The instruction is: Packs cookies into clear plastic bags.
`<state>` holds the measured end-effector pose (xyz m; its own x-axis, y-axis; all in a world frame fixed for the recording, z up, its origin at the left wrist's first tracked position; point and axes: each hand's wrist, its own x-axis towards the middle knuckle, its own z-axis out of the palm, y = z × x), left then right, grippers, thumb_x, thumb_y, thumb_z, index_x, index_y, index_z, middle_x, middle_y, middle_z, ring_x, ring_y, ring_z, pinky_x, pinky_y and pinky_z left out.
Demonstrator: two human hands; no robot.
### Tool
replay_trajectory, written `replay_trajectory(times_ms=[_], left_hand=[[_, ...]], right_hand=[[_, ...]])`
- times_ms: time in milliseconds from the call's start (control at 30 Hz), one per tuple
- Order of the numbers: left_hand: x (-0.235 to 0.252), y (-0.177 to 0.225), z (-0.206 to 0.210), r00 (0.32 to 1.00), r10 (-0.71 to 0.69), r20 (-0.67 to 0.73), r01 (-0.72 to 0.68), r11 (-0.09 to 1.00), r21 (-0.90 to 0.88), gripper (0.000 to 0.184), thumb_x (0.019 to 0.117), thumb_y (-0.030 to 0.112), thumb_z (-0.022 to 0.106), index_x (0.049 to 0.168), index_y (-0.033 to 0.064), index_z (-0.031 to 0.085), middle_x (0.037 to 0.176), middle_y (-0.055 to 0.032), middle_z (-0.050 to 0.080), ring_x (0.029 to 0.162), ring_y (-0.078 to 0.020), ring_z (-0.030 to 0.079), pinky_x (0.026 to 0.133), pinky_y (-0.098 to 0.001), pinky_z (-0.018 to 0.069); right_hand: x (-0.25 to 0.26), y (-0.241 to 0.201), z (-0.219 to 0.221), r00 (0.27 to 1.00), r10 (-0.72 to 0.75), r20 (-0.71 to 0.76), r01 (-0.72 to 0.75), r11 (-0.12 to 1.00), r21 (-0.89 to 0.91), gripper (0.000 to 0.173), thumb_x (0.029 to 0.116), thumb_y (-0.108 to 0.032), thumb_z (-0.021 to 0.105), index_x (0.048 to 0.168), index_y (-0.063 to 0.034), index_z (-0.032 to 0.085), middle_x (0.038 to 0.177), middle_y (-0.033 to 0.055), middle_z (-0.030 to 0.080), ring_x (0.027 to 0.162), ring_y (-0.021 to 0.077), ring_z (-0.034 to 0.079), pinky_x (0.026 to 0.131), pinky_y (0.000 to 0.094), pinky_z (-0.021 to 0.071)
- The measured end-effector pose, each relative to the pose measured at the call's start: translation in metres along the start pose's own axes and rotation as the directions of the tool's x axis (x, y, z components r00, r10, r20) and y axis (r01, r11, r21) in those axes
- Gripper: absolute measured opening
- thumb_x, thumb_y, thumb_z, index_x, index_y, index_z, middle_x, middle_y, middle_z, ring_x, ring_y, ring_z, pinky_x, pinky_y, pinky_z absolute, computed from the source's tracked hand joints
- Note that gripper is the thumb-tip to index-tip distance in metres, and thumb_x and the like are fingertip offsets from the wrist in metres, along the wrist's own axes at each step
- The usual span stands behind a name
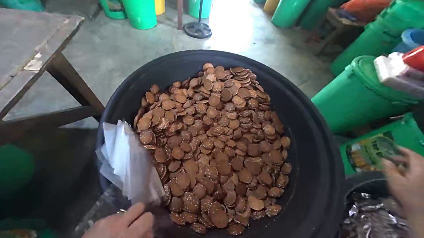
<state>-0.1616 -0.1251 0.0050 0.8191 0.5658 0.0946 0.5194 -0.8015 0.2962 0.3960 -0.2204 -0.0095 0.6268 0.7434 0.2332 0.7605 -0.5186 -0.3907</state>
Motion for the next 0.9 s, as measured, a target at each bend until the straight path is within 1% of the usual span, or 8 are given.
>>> replay_trajectory(times_ms=[67, 167, 300, 367, 500, 633, 767, 900], left_hand=[[0.004, 0.002, 0.007, 0.998, -0.033, -0.054, 0.026, 0.993, -0.117, 0.027, 0.0938, 0.023, 0.068, 0.079, 0.0002, 0.066, 0.078, -0.0172, 0.064, 0.055, -0.0285, 0.066, 0.046, -0.0413, 0.0542], [0.011, 0.0, 0.01, 0.991, -0.105, -0.078, 0.069, 0.924, -0.377, 0.035, 0.1007, 0.022, 0.055, 0.076, -0.0013, 0.066, 0.07, -0.013, 0.062, 0.057, -0.0228, 0.063, 0.05, -0.0367, 0.0529], [0.023, -0.014, 0.006, 0.978, -0.196, 0.069, 0.172, 0.579, -0.797, 0.036, 0.1061, 0.018, 0.041, 0.086, 0.0018, 0.066, 0.077, -0.0006, 0.064, 0.068, -0.0039, 0.064, 0.067, -0.022, 0.0568], [0.037, -0.018, 0.002, 0.973, -0.228, -0.04, 0.098, 0.562, -0.821, 0.032, 0.1019, 0.016, 0.046, 0.083, 0.0017, 0.068, 0.086, 0.0, 0.062, 0.078, -0.0006, 0.06, 0.074, -0.0186, 0.0517], [0.084, -0.008, -0.033, 0.881, -0.36, -0.306, -0.059, 0.558, -0.827, 0.018, 0.0989, 0.014, 0.052, 0.086, 0.0096, 0.063, 0.077, 0.0108, 0.059, 0.066, 0.0068, 0.055, 0.059, -0.0128, 0.0477], [0.133, -0.002, -0.055, 0.712, -0.388, -0.585, -0.213, 0.675, -0.706, 0.014, 0.0992, 0.011, 0.061, 0.089, 0.0034, 0.056, 0.078, -0.0006, 0.065, 0.065, -0.0044, 0.064, 0.06, -0.0219, 0.0552], [0.188, -0.02, -0.055, 0.595, -0.334, -0.731, -0.27, 0.773, -0.574, 0.012, 0.1016, 0.007, 0.057, 0.112, 0.002, 0.055, 0.086, -0.0055, 0.068, 0.067, -0.0082, 0.066, 0.06, -0.0243, 0.056], [0.207, -0.055, -0.033, 0.636, -0.386, -0.669, -0.09, 0.824, -0.56, 0.018, 0.1018, 0.005, 0.056, 0.114, 0.0004, 0.068, 0.1, -0.0119, 0.071, 0.087, -0.0162, 0.068, 0.079, -0.0328, 0.0572]], right_hand=[[0.016, -0.089, 0.026, 0.952, -0.263, 0.158, 0.255, 0.964, 0.07, 0.041, 0.1062, -0.013, 0.052, 0.141, 0.0075, 0.053, 0.127, 0.034, 0.062, 0.116, 0.05, 0.063, 0.1, 0.0654, 0.0477], [0.031, -0.183, 0.088, 0.685, -0.443, 0.579, 0.536, 0.844, 0.012, 0.039, 0.1057, -0.008, 0.051, 0.144, -0.0052, 0.057, 0.143, 0.0238, 0.058, 0.133, 0.0433, 0.055, 0.11, 0.061, 0.0427], [0.043, -0.22, 0.156, 0.469, -0.526, 0.71, 0.761, 0.648, -0.023, 0.061, 0.1011, 0.008, 0.047, 0.157, -0.0171, 0.044, 0.161, 0.0208, 0.039, 0.147, 0.0468, 0.037, 0.114, 0.066, 0.0328], [0.049, -0.222, 0.171, 0.473, -0.531, 0.703, 0.787, 0.614, -0.066, 0.065, 0.0991, 0.01, 0.048, 0.158, -0.018, 0.042, 0.164, 0.0211, 0.034, 0.15, 0.0476, 0.03, 0.116, 0.0682, 0.028], [0.057, -0.225, 0.175, 0.475, -0.503, 0.722, 0.818, 0.556, -0.151, 0.062, 0.0992, 0.011, 0.047, 0.156, -0.0134, 0.042, 0.165, 0.021, 0.032, 0.152, 0.0472, 0.028, 0.117, 0.0683, 0.0265], [0.057, -0.213, 0.173, 0.465, -0.544, 0.698, 0.851, 0.492, -0.184, 0.047, 0.0999, 0.011, 0.046, 0.145, 0.0003, 0.052, 0.156, 0.0247, 0.043, 0.145, 0.0468, 0.04, 0.112, 0.0644, 0.0355], [0.048, -0.213, 0.17, 0.546, -0.522, 0.656, 0.782, 0.598, -0.175, 0.041, 0.1009, 0.006, 0.047, 0.142, 0.0039, 0.053, 0.143, 0.0278, 0.054, 0.133, 0.0492, 0.051, 0.106, 0.0621, 0.0442], [0.033, -0.23, 0.162, 0.608, -0.401, 0.685, 0.64, 0.758, -0.124, 0.041, 0.11, -0.014, 0.04, 0.146, 0.0044, 0.047, 0.143, 0.0286, 0.054, 0.133, 0.0452, 0.054, 0.109, 0.057, 0.0442]])
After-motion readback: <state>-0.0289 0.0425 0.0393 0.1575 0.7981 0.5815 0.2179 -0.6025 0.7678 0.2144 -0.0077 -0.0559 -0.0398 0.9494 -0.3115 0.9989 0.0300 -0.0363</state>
